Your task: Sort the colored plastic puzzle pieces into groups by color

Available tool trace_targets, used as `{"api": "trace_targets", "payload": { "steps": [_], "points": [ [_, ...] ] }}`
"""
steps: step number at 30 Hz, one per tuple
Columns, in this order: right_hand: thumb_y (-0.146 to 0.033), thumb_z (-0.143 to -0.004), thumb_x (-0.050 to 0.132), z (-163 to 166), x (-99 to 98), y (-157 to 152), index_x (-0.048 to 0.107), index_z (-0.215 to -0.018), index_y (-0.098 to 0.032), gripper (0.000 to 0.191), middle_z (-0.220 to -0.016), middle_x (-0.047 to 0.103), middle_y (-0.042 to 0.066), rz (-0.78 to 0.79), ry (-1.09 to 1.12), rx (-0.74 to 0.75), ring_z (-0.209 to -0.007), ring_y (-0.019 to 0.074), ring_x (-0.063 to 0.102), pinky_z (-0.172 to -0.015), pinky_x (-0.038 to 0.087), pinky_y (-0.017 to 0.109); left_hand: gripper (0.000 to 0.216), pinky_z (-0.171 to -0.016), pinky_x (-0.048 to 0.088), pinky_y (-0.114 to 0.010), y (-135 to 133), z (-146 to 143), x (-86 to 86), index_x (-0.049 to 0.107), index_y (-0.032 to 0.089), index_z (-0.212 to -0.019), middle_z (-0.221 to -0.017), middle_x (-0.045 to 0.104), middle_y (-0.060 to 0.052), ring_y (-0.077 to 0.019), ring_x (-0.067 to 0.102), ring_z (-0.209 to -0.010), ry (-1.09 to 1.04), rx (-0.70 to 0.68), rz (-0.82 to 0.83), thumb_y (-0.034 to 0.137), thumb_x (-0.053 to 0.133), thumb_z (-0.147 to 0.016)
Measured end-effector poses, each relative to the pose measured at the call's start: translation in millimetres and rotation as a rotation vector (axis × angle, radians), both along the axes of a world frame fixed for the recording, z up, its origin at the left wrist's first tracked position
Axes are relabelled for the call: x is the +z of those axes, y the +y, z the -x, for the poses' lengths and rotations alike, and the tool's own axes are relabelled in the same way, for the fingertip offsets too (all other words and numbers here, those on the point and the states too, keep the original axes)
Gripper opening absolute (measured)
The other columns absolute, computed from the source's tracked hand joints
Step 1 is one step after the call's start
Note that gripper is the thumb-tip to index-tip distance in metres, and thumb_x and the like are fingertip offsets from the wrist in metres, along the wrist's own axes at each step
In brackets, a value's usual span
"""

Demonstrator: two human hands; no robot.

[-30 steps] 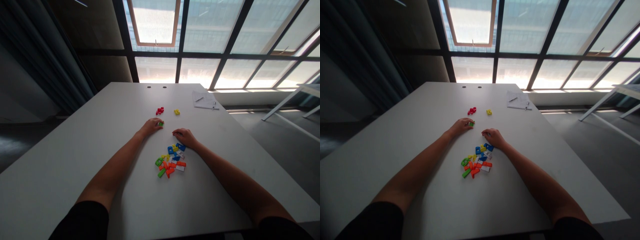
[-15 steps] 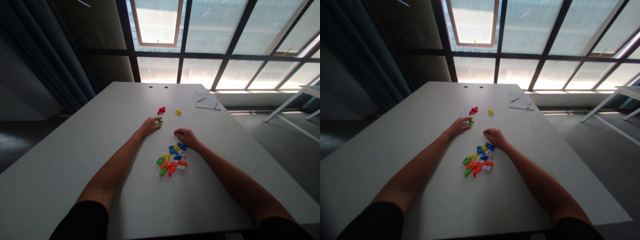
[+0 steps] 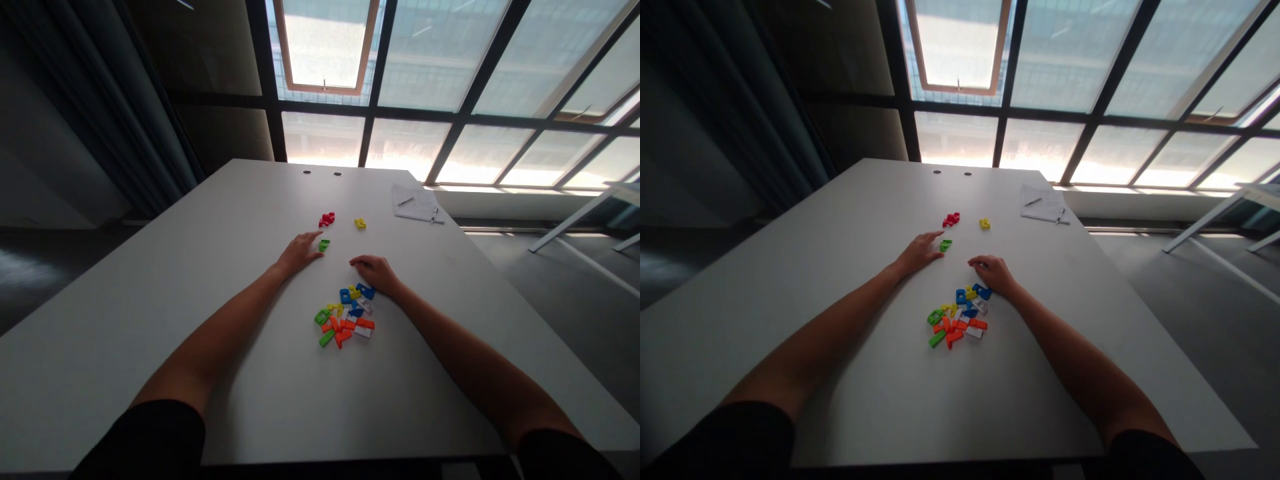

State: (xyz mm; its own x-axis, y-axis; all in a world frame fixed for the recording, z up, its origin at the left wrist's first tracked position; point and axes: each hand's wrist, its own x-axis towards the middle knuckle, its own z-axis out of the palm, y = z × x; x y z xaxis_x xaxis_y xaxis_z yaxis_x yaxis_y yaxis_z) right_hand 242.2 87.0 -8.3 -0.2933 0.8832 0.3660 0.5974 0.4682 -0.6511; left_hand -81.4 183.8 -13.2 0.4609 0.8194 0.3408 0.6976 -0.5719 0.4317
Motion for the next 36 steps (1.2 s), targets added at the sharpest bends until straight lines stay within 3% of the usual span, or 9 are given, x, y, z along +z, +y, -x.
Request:
{"api": "trace_targets", "payload": {
  "steps": [4, 7, 10, 13, 18, 23, 28, 36],
  "points": [
    [-0.013, -0.106, 0.075, 16.5, 17.1, -18.2, 0.093, -0.113, -0.026, 0.023, -0.115, 0.092, 0.008, -0.175, -0.024, 0.3, -0.113, 0.0285, 0.085, -0.111, 0.065, 0.047, 0.066, -0.135, 0.053, -0.058, -30.6, 21.3, -8.5, 0.062, 0.021, -0.168, -0.167, 0.07, -0.019, -0.0385, 0.069, -0.151, 0.061, 0.037, -0.064, 0.041, 0.081, -0.107],
    [-0.013, -0.109, 0.076, 38.2, 33.7, -44.5, 0.092, -0.118, -0.028, 0.024, -0.121, 0.092, 0.008, -0.208, -0.081, 0.543, -0.125, 0.0295, 0.081, -0.118, 0.059, 0.05, 0.058, -0.129, 0.058, -0.055, -53.3, 34.0, -10.0, 0.063, 0.022, -0.163, -0.151, 0.075, -0.017, -0.0355, 0.075, -0.136, 0.037, 0.11, -0.121, 0.033, 0.075, -0.108],
    [-0.011, -0.109, 0.075, 56.9, 45.6, -68.1, 0.092, -0.122, -0.028, 0.026, -0.126, 0.091, 0.006, -0.171, -0.181, 0.684, -0.135, 0.0304, 0.076, -0.125, 0.054, 0.051, 0.052, -0.12, 0.062, -0.05, -64.6, 34.5, -6.0, 0.066, 0.022, -0.157, -0.132, 0.078, -0.013, -0.0326, 0.077, -0.122, 0.03, 0.174, -0.126, 0.026, 0.071, -0.106],
    [-0.009, -0.108, 0.074, 66.4, 49.3, -76.7, 0.092, -0.122, -0.026, 0.028, -0.129, 0.091, 0.006, -0.135, -0.259, 0.729, -0.134, 0.0302, 0.075, -0.126, 0.051, 0.05, 0.048, -0.115, 0.062, -0.049, -66.6, 27.3, 0.7, 0.07, 0.022, -0.152, -0.123, 0.08, -0.012, -0.0325, 0.078, -0.115, 0.079, 0.198, -0.101, 0.024, 0.07, -0.104],
    [-0.01, -0.109, 0.075, 65.3, 47.5, -55.6, 0.092, -0.131, -0.027, 0.033, -0.131, 0.089, 0.008, -0.12, -0.338, 0.605, -0.131, 0.0306, 0.076, -0.121, 0.054, 0.05, 0.044, -0.114, 0.059, -0.051, -69.4, 19.1, 11.7, 0.075, 0.021, -0.146, -0.116, 0.084, -0.012, -0.0347, 0.08, -0.116, 0.121, 0.264, -0.068, 0.027, 0.07, -0.103],
    [-0.012, -0.11, 0.077, 52.6, 47.5, -10.3, 0.09, -0.137, -0.026, 0.033, -0.133, 0.088, 0.012, -0.083, -0.465, 0.377, -0.128, 0.0327, 0.078, -0.113, 0.059, 0.048, 0.036, -0.134, 0.045, -0.058, -71.0, 18.7, 15.2, 0.081, 0.02, -0.136, -0.108, 0.087, -0.01, -0.0322, 0.081, -0.111, 0.103, 0.29, -0.103, 0.024, 0.066, -0.104],
    [-0.013, -0.109, 0.08, 46.5, 46.8, 28.2, 0.09, -0.134, -0.024, 0.029, -0.129, 0.089, 0.012, -0.038, -0.535, 0.12, -0.12, 0.0325, 0.08, -0.108, 0.06, 0.043, 0.036, -0.12, 0.059, -0.049, -66.4, 19.5, 11.0, 0.082, 0.02, -0.136, -0.127, 0.085, -0.015, -0.0341, 0.077, -0.125, 0.13, 0.234, -0.102, 0.024, 0.064, -0.105],
    [-0.019, -0.114, 0.079, 62.0, 41.3, 49.6, 0.088, -0.138, -0.021, 0.026, -0.129, 0.087, 0.013, -0.027, -0.549, -0.058, -0.121, 0.0303, 0.08, -0.108, 0.058, 0.038, 0.031, -0.115, 0.062, -0.05, -65.5, 18.1, 8.1, 0.082, 0.022, -0.133, -0.14, 0.08, -0.018, -0.0347, 0.075, -0.126, 0.219, 0.244, -0.093, 0.026, 0.064, -0.109]
  ]
}}
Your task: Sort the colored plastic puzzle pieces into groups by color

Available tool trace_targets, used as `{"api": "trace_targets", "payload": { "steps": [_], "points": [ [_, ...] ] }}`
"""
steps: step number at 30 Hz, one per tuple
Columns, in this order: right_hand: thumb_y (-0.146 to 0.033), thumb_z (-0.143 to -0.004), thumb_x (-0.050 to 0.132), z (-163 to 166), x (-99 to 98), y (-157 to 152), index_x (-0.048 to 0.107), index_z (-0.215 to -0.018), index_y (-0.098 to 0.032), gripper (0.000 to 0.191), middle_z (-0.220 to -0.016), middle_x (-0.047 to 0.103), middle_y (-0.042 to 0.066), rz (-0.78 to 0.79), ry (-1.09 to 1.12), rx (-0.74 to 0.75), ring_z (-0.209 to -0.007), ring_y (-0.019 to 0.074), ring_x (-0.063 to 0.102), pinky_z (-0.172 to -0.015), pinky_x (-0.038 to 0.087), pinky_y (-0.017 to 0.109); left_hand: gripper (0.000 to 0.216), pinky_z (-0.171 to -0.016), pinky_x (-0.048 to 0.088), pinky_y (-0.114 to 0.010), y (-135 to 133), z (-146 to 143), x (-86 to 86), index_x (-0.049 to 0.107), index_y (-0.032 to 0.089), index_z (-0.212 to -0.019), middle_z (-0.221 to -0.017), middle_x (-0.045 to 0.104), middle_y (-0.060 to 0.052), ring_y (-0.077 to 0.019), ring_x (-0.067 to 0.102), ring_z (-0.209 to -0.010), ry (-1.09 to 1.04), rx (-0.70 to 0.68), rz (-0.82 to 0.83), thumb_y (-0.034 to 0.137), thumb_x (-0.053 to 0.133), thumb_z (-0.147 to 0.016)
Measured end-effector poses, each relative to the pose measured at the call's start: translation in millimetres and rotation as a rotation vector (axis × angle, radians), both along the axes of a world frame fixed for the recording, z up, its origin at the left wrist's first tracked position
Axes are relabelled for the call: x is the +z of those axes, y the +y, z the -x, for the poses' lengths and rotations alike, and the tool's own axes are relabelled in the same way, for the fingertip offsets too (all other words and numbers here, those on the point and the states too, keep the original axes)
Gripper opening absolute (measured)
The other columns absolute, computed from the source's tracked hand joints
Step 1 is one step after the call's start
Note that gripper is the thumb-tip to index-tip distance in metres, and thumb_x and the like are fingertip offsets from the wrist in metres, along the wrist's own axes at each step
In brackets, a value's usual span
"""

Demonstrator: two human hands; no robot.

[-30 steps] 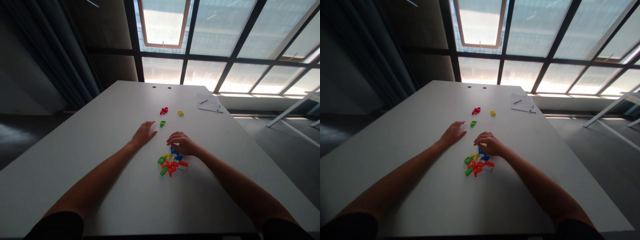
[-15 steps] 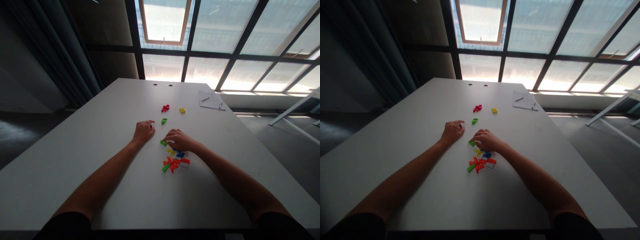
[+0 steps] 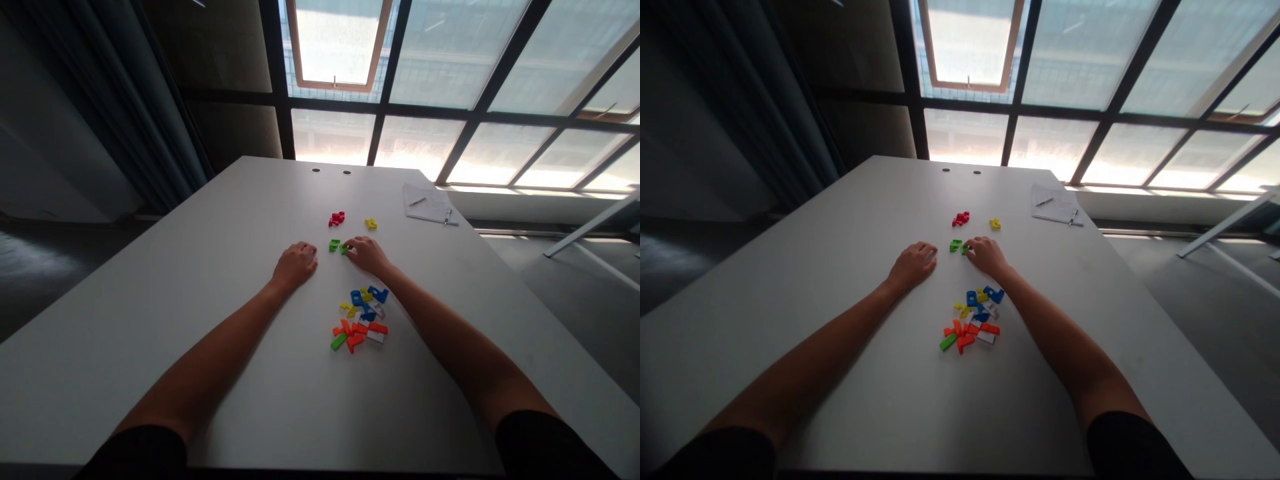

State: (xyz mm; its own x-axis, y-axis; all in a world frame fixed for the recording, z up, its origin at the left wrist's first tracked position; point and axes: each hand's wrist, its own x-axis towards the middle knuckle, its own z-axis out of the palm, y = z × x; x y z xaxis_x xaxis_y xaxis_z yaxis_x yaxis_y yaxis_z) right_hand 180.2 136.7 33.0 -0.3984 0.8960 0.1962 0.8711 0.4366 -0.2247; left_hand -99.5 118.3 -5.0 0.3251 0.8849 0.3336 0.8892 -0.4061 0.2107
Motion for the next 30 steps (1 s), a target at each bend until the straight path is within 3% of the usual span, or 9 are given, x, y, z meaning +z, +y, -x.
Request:
{"api": "trace_targets", "payload": {
  "steps": [14, 18, 22, 26, 30],
  "points": [
    [-0.021, -0.115, 0.074, 11.1, -14.6, 12.4, 0.087, -0.134, -0.019, 0.024, -0.128, 0.088, 0.015, -0.059, 0.06, -0.021, -0.12, 0.0313, 0.08, -0.112, 0.057, 0.042, 0.031, -0.113, 0.061, -0.053, -5.1, -3.9, 8.4, 0.083, 0.023, -0.133, -0.137, 0.08, -0.018, -0.0367, 0.073, -0.128, -0.002, 0.024, 0.034, 0.027, 0.064, -0.109],
    [-0.02, -0.109, 0.08, 8.1, -18.0, 12.6, 0.083, -0.146, -0.019, 0.037, -0.124, 0.089, 0.014, -0.063, 0.162, 0.019, -0.117, 0.0314, 0.082, -0.113, 0.06, 0.046, 0.031, -0.112, 0.061, -0.056, -4.2, -2.9, 8.0, 0.083, 0.022, -0.133, -0.137, 0.08, -0.019, -0.0391, 0.073, -0.128, -0.019, 0.012, 0.031, 0.029, 0.063, -0.109],
    [-0.023, -0.107, 0.078, -17.2, -24.3, 4.4, 0.076, -0.158, -0.021, 0.051, -0.121, 0.09, 0.011, 0.005, 0.358, 0.054, -0.103, 0.0262, 0.082, -0.103, 0.066, 0.043, 0.031, -0.113, 0.061, -0.055, -2.7, -2.0, 6.1, 0.084, 0.024, -0.132, -0.137, 0.08, -0.018, -0.0379, 0.073, -0.127, -0.029, -0.001, 0.032, 0.029, 0.064, -0.109],
    [-0.037, -0.104, 0.078, -60.2, -32.2, -19.5, 0.086, -0.137, -0.02, 0.039, -0.112, 0.09, 0.01, 0.146, 0.545, 0.034, -0.093, 0.0257, 0.081, -0.095, 0.068, 0.043, 0.032, -0.115, 0.06, -0.055, -1.9, -1.4, 5.3, 0.084, 0.023, -0.133, -0.138, 0.08, -0.018, -0.037, 0.072, -0.128, -0.041, -0.006, 0.038, 0.028, 0.063, -0.108],
    [-0.063, -0.101, 0.08, -93.8, -35.9, -60.4, 0.09, -0.125, -0.02, 0.05, -0.111, 0.089, 0.013, 0.296, 0.758, 0.056, -0.103, 0.0325, 0.084, -0.096, 0.071, 0.05, 0.033, -0.117, 0.059, -0.055, -1.8, -1.1, 5.1, 0.084, 0.023, -0.133, -0.138, 0.081, -0.018, -0.0371, 0.073, -0.128, -0.052, -0.003, 0.041, 0.029, 0.063, -0.108]
  ]
}}
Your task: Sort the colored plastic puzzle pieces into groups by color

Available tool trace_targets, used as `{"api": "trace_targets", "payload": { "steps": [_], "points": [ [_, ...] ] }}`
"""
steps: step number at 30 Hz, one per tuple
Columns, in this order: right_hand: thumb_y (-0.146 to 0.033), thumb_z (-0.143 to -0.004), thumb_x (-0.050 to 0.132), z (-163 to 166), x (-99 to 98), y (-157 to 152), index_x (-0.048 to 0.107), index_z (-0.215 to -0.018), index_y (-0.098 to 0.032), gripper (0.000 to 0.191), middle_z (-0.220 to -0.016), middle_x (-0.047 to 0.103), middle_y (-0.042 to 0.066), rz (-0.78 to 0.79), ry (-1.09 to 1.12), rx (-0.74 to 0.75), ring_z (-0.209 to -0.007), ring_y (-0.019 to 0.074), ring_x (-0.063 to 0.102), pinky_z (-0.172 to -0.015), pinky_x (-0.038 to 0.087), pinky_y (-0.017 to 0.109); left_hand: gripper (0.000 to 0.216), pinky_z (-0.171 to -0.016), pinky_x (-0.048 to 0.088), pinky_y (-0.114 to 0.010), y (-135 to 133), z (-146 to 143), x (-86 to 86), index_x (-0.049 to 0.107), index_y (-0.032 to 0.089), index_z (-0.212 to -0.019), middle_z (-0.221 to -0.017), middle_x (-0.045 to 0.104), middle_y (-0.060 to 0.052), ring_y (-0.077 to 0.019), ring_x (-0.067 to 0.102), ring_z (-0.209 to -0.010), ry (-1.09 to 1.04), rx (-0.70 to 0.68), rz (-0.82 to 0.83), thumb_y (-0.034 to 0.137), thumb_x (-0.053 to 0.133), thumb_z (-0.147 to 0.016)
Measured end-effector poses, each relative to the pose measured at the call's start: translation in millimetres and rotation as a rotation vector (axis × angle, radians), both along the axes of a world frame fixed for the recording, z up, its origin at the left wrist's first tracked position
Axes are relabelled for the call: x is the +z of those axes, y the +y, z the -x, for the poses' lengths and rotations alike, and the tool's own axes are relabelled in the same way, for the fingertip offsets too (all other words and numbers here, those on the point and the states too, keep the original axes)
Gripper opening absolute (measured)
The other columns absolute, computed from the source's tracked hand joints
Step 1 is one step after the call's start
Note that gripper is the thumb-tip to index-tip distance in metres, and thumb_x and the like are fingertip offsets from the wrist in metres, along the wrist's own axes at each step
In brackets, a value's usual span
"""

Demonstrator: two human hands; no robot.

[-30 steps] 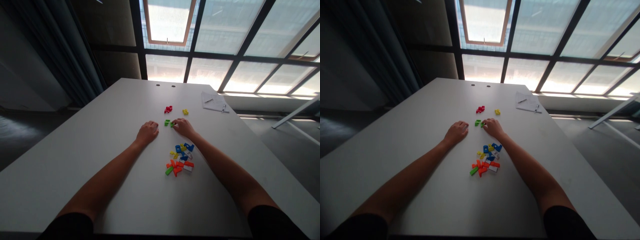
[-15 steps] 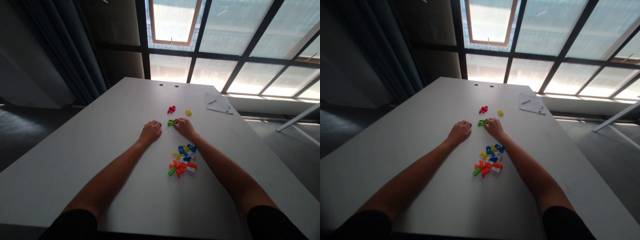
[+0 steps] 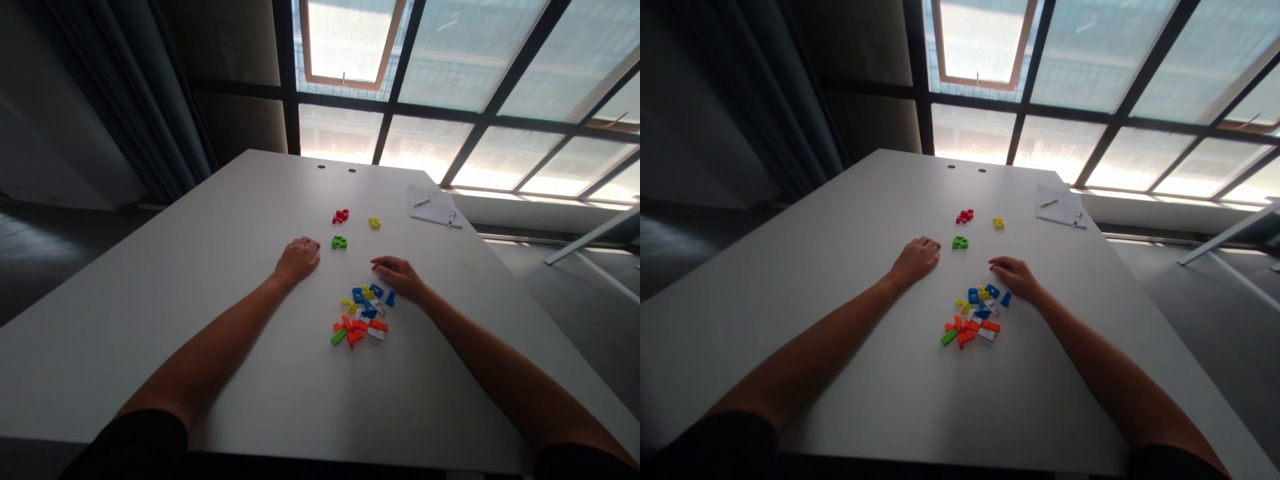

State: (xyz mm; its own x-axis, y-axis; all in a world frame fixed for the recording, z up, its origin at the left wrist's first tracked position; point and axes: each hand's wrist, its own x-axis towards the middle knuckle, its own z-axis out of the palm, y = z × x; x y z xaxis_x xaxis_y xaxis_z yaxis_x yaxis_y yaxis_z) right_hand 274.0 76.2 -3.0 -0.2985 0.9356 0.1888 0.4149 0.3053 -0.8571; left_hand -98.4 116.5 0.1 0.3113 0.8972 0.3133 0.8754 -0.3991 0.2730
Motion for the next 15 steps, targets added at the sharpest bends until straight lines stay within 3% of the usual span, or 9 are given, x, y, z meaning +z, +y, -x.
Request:
{"api": "trace_targets", "payload": {
  "steps": [4, 9, 12, 15],
  "points": [
    [-0.066, -0.106, 0.077, -12.1, 6.5, -33.1, 0.09, -0.113, -0.024, 0.045, -0.112, 0.087, 0.012, -0.017, 0.035, 0.061, -0.109, 0.0348, 0.084, -0.104, 0.07, 0.053, 0.029, -0.122, 0.055, -0.06, -1.3, -0.2, -1.1, 0.086, 0.024, -0.127, -0.138, 0.083, -0.018, -0.04, 0.072, -0.136, -0.011, 0.056, -0.037, 0.03, 0.068, -0.105],
    [-0.058, -0.104, 0.08, -20.4, 22.8, -33.9, 0.087, -0.114, -0.025, 0.036, -0.117, 0.084, 0.013, -0.169, -0.238, 0.279, -0.111, 0.034, 0.08, -0.109, 0.065, 0.052, 0.027, -0.141, 0.039, -0.063, -1.5, 2.4, -0.3, 0.085, 0.023, -0.125, -0.136, 0.085, -0.016, -0.0369, 0.076, -0.133, -0.008, 0.052, -0.043, 0.03, 0.067, -0.106],
    [-0.056, -0.101, 0.086, -35.2, 25.2, -22.8, 0.088, -0.118, -0.026, 0.034, -0.122, 0.083, 0.013, -0.175, -0.405, 0.343, -0.118, 0.0349, 0.078, -0.114, 0.062, 0.055, 0.029, -0.134, 0.05, -0.057, -0.2, 5.5, 0.7, 0.084, 0.022, -0.128, -0.14, 0.084, -0.017, -0.0359, 0.076, -0.132, -0.026, 0.003, -0.003, 0.029, 0.065, -0.107],
    [-0.052, -0.102, 0.085, -52.7, 17.6, -10.6, 0.09, -0.118, -0.026, 0.031, -0.117, 0.084, 0.013, -0.173, -0.468, 0.19, -0.112, 0.0341, 0.079, -0.11, 0.064, 0.053, 0.029, -0.125, 0.059, -0.054, 1.2, 7.9, 0.4, 0.084, 0.022, -0.129, -0.14, 0.083, -0.018, -0.0367, 0.075, -0.131, -0.041, -0.002, 0.0, 0.029, 0.066, -0.107]
  ]
}}
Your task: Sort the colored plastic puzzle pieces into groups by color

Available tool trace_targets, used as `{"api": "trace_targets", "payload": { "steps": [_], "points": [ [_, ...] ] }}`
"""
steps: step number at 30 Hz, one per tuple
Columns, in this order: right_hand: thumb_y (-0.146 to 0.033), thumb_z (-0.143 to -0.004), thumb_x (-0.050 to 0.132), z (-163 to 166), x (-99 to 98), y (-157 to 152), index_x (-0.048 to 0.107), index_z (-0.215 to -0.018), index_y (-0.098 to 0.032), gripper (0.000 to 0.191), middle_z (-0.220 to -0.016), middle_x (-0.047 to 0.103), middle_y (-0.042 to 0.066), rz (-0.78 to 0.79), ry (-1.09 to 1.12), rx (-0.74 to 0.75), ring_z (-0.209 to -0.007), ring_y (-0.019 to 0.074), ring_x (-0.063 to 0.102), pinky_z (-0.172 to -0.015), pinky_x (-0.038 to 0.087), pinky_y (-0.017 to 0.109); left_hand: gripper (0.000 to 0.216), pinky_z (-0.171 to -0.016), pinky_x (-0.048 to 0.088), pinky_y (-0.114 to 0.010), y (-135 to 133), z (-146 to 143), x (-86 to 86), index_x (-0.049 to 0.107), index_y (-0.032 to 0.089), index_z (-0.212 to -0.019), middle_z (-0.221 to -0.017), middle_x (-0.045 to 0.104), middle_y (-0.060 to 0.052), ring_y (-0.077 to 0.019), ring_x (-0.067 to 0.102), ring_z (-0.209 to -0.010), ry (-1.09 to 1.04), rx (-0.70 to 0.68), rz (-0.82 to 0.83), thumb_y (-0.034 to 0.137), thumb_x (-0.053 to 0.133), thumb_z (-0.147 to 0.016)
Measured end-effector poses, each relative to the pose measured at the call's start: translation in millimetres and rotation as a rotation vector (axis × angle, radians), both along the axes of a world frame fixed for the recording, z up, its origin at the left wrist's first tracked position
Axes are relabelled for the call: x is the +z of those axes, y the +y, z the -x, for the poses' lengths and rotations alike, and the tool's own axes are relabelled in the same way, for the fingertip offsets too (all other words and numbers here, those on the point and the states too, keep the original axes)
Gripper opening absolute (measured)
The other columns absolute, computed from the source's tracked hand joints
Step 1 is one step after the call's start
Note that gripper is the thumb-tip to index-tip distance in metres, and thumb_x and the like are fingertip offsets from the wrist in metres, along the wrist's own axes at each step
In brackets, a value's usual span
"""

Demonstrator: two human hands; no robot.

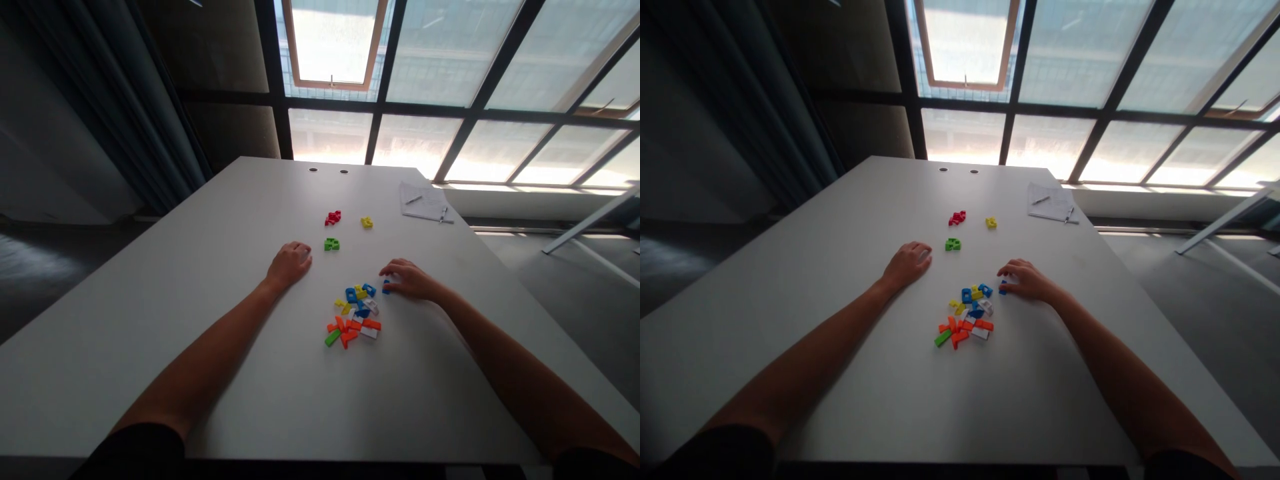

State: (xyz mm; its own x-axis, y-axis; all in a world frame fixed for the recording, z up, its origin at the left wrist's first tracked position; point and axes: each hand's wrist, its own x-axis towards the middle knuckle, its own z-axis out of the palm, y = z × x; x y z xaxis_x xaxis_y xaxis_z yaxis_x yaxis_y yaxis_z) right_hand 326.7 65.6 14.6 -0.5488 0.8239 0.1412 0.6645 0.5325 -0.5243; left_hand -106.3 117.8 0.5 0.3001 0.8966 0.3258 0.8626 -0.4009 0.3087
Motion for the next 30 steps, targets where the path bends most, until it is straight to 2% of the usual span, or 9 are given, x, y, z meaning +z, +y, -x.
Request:
{"api": "trace_targets", "payload": {
  "steps": [4, 8, 12, 15, 19, 21, 23, 26, 30],
  "points": [
    [-0.045, -0.106, 0.071, -13.3, -16.7, 13.7, 0.088, -0.118, -0.023, 0.03, -0.104, 0.085, 0.011, -0.118, 0.098, -0.296, -0.092, 0.0298, 0.079, -0.095, 0.066, 0.046, 0.029, -0.124, 0.059, -0.055, 1.7, 2.1, -2.0, 0.084, 0.024, -0.128, -0.138, 0.082, -0.017, -0.037, 0.075, -0.13, 0.001, -0.008, -0.011, 0.029, 0.066, -0.106],
    [-0.043, -0.107, 0.065, -13.8, -25.8, 17.3, 0.081, -0.133, -0.021, 0.038, -0.116, 0.088, 0.012, -0.208, 0.215, -0.474, -0.092, 0.0282, 0.081, -0.09, 0.067, 0.043, 0.031, -0.125, 0.059, -0.056, 2.8, 3.9, -3.4, 0.084, 0.023, -0.129, -0.138, 0.082, -0.018, -0.0377, 0.075, -0.13, 0.013, -0.014, -0.003, 0.031, 0.065, -0.107],
    [-0.043, -0.1, 0.077, -7.5, -26.2, 10.0, 0.081, -0.117, -0.021, 0.028, -0.11, 0.086, 0.014, -0.273, 0.032, -0.434, -0.101, 0.0337, 0.08, -0.1, 0.064, 0.049, 0.032, -0.125, 0.058, -0.056, 2.5, 4.6, -3.1, 0.084, 0.024, -0.13, -0.139, 0.082, -0.017, -0.037, 0.074, -0.13, 0.022, -0.021, -0.009, 0.033, 0.064, -0.107],
    [-0.035, -0.102, 0.075, -1.6, -27.6, 6.2, 0.082, -0.112, -0.023, 0.018, -0.104, 0.084, 0.013, -0.299, -0.055, -0.408, -0.105, 0.0351, 0.079, -0.106, 0.062, 0.051, 0.033, -0.125, 0.059, -0.056, 2.7, 4.4, -3.5, 0.084, 0.024, -0.13, -0.139, 0.082, -0.017, -0.0369, 0.074, -0.13, 0.03, -0.024, -0.01, 0.033, 0.063, -0.106],
    [-0.041, -0.11, 0.073, -3.5, -32.0, 10.9, 0.078, -0.123, -0.022, 0.024, -0.111, 0.082, 0.013, -0.345, 0.088, -0.539, -0.09, 0.0308, 0.078, -0.091, 0.066, 0.046, 0.033, -0.123, 0.059, -0.057, 4.1, 4.2, -6.2, 0.085, 0.024, -0.13, -0.138, 0.082, -0.017, -0.0376, 0.074, -0.129, 0.023, -0.019, -0.015, 0.033, 0.064, -0.106],
    [-0.048, -0.11, 0.076, -9.9, -33.2, 15.6, 0.076, -0.118, -0.023, 0.027, -0.113, 0.081, 0.015, -0.369, 0.126, -0.603, -0.084, 0.0295, 0.076, -0.085, 0.067, 0.046, 0.033, -0.123, 0.059, -0.057, 4.8, 4.1, -7.8, 0.085, 0.024, -0.13, -0.138, 0.082, -0.018, -0.0378, 0.074, -0.128, 0.022, -0.02, -0.019, 0.033, 0.063, -0.106],
    [-0.049, -0.11, 0.077, -17.4, -33.2, 19.7, 0.077, -0.111, -0.023, 0.026, -0.115, 0.08, 0.016, -0.37, 0.109, -0.586, -0.084, 0.0295, 0.076, -0.087, 0.068, 0.047, 0.034, -0.124, 0.059, -0.057, 5.3, 3.9, -8.9, 0.085, 0.023, -0.131, -0.138, 0.081, -0.018, -0.038, 0.074, -0.128, 0.023, -0.023, -0.022, 0.033, 0.063, -0.107],
    [-0.042, -0.108, 0.076, -24.3, -31.4, 22.2, 0.082, -0.11, -0.022, 0.021, -0.121, 0.081, 0.017, -0.331, 0.05, -0.462, -0.096, 0.0319, 0.078, -0.097, 0.069, 0.049, 0.034, -0.124, 0.059, -0.059, 5.5, 3.1, -9.2, 0.085, 0.023, -0.131, -0.137, 0.081, -0.018, -0.0387, 0.074, -0.127, 0.015, -0.025, -0.025, 0.032, 0.064, -0.106],
    [-0.035, -0.112, 0.069, -21.8, -28.4, 17.6, 0.086, -0.124, -0.022, 0.025, -0.138, 0.082, 0.018, -0.314, -0.072, -0.341, -0.124, 0.0366, 0.077, -0.118, 0.061, 0.054, 0.034, -0.122, 0.06, -0.061, 4.9, 2.3, -7.7, 0.086, 0.024, -0.131, -0.137, 0.081, -0.019, -0.0398, 0.074, -0.126, 0.008, -0.028, -0.024, 0.031, 0.065, -0.105]
  ]
}}
